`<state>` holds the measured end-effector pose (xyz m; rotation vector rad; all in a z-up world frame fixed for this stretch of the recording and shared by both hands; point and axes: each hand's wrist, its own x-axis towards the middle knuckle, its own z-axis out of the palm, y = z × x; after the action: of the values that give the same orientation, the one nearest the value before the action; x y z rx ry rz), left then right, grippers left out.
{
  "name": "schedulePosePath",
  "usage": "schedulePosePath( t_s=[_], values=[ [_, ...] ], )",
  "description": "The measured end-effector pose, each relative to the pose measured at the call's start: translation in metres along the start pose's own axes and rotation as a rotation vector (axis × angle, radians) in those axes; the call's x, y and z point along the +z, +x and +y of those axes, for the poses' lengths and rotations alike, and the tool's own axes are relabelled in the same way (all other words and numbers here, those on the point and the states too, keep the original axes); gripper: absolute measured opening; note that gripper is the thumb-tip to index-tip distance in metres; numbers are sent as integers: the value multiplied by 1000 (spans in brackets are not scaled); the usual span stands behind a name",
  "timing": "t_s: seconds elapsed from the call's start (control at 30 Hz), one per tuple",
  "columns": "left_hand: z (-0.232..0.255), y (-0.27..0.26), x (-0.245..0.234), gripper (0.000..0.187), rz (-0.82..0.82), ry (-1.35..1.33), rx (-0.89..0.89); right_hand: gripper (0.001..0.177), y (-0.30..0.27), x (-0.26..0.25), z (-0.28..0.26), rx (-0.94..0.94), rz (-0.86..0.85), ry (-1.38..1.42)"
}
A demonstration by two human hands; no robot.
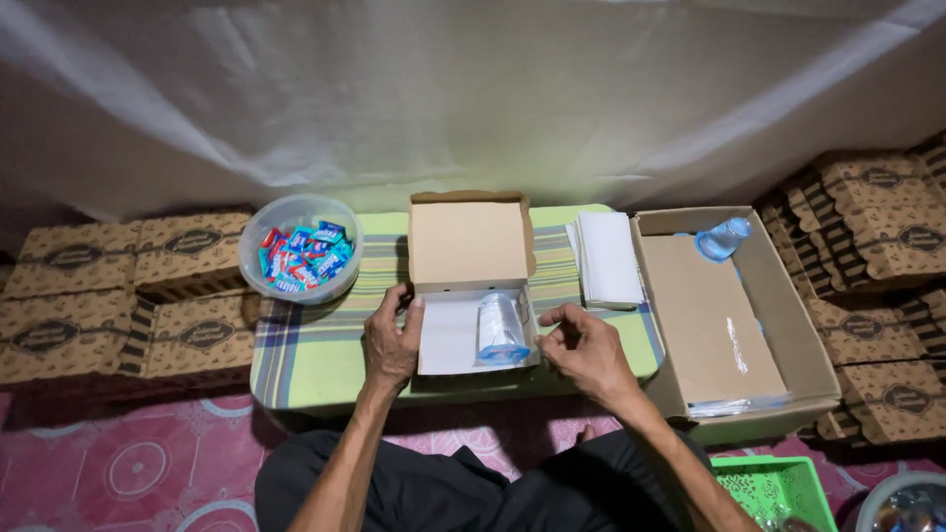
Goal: Manual packaging of food items where a person lines small cardboard boxes with paper and fills them with a water cup and a wrapped snack.
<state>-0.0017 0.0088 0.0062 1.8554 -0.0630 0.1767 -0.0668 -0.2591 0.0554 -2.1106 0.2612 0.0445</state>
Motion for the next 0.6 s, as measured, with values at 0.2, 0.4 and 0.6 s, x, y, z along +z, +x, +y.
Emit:
schedulePosePath(
  t_s=[0.2, 0.4, 0.6],
  values=[
    [3, -1, -2, 27, -3, -28, 24, 13, -4, 9, -11, -63, 22, -185],
    [-4, 0, 0, 25, 7, -39, 44, 13, 1, 17, -17, -211, 6, -372],
    [-6, 1, -1, 26, -8, -35, 50, 10, 13, 23, -13, -274, -18, -572]
  ],
)
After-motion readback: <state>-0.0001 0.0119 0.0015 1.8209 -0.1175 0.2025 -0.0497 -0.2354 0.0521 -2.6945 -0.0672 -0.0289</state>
